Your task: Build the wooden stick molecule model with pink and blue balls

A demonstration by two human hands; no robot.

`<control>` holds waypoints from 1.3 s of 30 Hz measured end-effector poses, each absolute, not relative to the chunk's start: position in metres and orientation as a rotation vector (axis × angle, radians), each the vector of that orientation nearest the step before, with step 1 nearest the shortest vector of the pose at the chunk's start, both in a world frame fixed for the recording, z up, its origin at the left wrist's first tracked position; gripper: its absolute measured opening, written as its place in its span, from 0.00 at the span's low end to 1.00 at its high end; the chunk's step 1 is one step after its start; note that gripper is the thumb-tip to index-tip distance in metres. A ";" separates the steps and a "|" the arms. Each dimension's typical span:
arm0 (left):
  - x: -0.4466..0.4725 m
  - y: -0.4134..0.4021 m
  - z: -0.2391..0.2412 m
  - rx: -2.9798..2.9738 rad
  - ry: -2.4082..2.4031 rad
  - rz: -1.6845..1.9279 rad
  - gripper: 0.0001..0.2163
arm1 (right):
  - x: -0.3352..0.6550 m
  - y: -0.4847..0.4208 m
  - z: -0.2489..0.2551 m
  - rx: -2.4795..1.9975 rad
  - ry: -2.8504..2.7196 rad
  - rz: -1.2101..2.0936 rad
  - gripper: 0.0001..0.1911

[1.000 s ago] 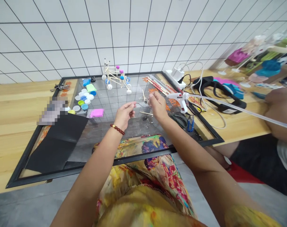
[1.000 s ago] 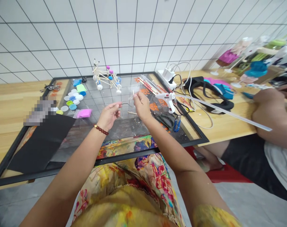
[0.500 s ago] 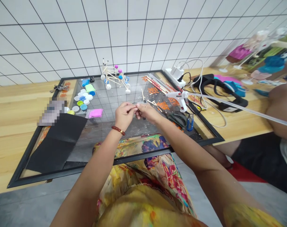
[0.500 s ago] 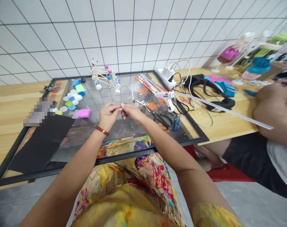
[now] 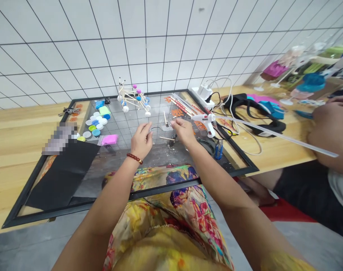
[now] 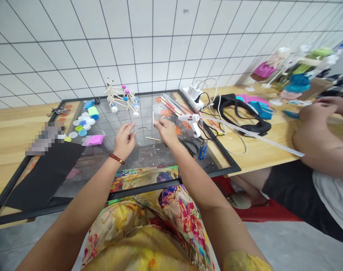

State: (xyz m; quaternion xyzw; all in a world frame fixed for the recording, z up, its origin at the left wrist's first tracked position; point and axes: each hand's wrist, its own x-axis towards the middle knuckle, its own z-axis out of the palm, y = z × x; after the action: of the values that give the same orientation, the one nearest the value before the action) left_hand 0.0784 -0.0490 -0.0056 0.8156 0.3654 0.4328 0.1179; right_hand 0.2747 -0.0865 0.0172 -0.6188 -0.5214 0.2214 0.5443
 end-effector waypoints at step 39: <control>0.075 -0.053 -0.003 2.432 1.053 1.204 0.14 | 0.348 -0.144 0.061 -2.523 -2.465 -0.164 0.16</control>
State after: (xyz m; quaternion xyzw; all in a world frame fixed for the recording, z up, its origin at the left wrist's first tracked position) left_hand 0.0754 -0.0532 -0.0026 0.8299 0.3592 0.4110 0.1152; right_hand 0.3479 -0.1442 0.0606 -0.7010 -0.6849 -0.0456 -0.1933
